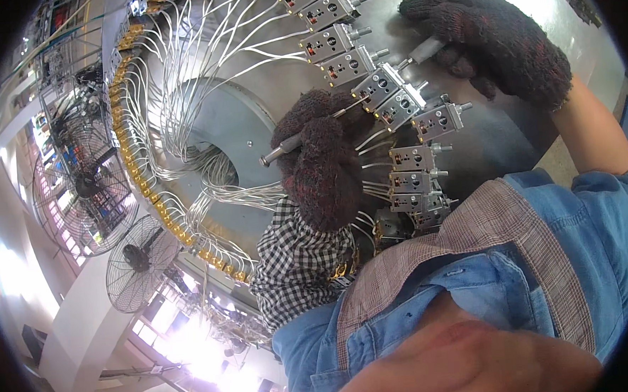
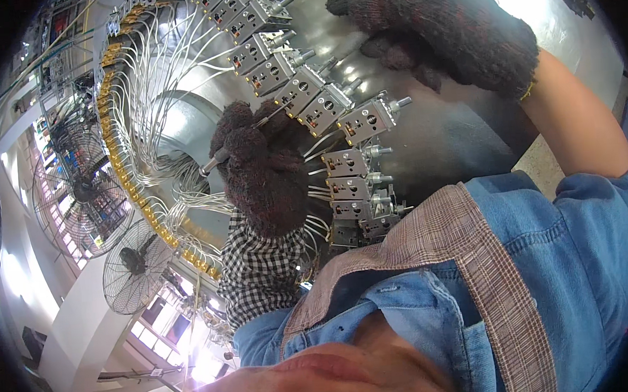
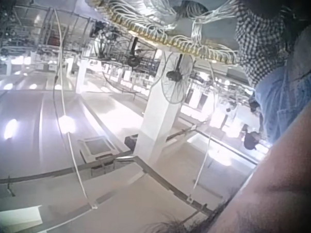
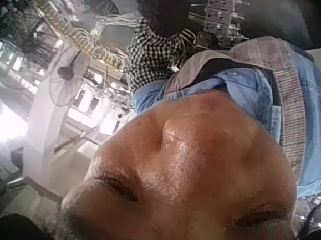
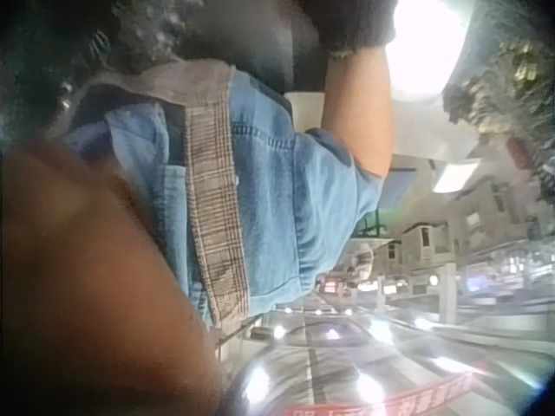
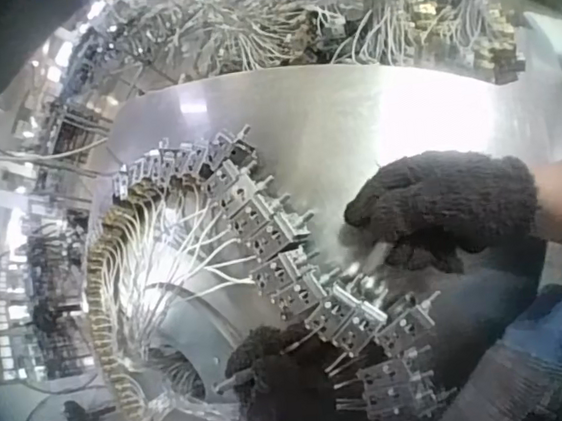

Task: The person is assembling an industrial machine component by inserting and arranging several wires into a circular metal stator.

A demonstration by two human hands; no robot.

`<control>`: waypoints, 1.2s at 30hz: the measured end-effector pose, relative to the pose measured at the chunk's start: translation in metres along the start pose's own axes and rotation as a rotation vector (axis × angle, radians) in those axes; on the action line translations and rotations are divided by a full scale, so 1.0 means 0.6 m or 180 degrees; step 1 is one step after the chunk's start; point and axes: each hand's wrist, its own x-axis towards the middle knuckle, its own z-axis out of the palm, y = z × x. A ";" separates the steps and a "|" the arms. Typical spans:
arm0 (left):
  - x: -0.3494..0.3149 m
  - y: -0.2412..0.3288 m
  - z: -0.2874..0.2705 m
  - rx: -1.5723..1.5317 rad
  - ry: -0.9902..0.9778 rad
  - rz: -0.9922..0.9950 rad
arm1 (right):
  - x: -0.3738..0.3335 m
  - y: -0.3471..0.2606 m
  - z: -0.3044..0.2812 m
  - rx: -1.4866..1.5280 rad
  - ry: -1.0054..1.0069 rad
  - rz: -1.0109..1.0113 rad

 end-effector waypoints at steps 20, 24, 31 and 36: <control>-0.005 -0.005 0.006 0.0038 -0.0008 0.0362 | 0.011 0.000 0.012 0.0617 0.0009 0.0237; 0.002 0.005 0.006 -0.0186 -0.0299 0.0130 | 0.000 -0.004 -0.013 -0.0220 -0.0316 -0.0311; -0.001 0.005 0.009 -0.0083 -0.0119 0.0204 | -0.005 -0.002 -0.024 -0.2548 -0.0243 -0.1746; -0.008 0.007 0.014 -0.0191 -0.0057 0.0102 | -0.009 -0.005 -0.032 -0.2925 -0.0927 -0.1872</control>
